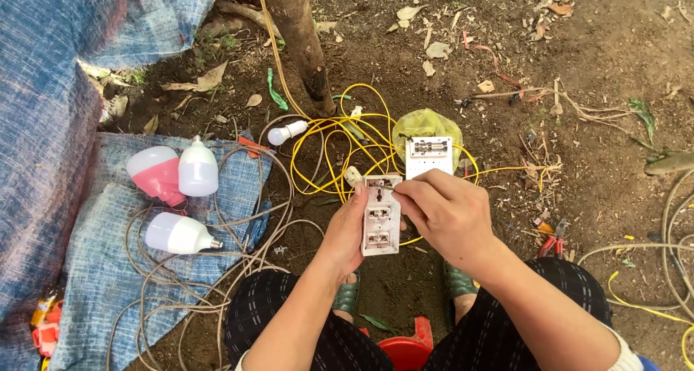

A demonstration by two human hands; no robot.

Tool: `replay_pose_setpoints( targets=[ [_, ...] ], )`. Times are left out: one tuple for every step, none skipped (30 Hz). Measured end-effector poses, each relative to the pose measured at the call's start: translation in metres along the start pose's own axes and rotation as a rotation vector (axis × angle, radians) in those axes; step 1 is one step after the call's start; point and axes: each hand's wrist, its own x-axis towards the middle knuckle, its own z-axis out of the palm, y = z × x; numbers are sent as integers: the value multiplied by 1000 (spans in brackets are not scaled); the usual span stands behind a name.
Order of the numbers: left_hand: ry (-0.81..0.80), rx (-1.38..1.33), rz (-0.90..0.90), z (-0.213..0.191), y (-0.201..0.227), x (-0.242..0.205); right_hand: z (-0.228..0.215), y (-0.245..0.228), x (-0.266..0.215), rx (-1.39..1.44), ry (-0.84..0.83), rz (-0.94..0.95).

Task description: Wiring a small electrical switchboard by stripping wires and connecting them to terminals.

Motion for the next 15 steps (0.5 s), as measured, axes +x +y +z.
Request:
replay_pose_setpoints(
  targets=[
    [-2, -3, -1, 1, 1, -1, 0, 1, -1, 0, -19, 4],
    [-5, -2, -3, 1, 1, -1, 1, 0, -1, -3, -18, 6],
    [15, 3, -2, 1, 0, 0, 2, -1, 0, -2, -14, 11],
    [38, 7, 0, 0, -1, -1, 3, -2, 1, 3, -11, 14],
    [39, 7, 1, 3, 0, 0, 3, -1, 0, 3, -11, 14],
    [35, 3, 1, 4, 0, 0, 4, 1, -1, -14, -11, 12],
    [31, 0, 1, 6, 1, 0, 4, 2, -2, -32, -11, 11],
    [30, 0, 1, 6, 1, -1, 5, 3, -2, -33, -11, 12],
    [30, -3, -5, 7, 1, -1, 5, 4, -3, -41, 3, 7],
    [31, -6, -10, 7, 2, -1, 6, 4, -4, -48, 16, 1],
    [31, -6, -11, 8, 2, -2, 4, 5, -3, -48, 16, 1],
    [29, -9, -10, 8, 2, -3, 3, 5, -1, -45, 15, 4],
    [27, -11, -9, 8, 2, -4, 1, 5, 0, -41, 14, 6],
    [29, -12, -9, 8, 3, -4, 2, 4, 0, -39, 13, 5],
    [28, -9, -9, 8, 4, -5, 3, 3, 1, -22, -3, 19]
  ],
)
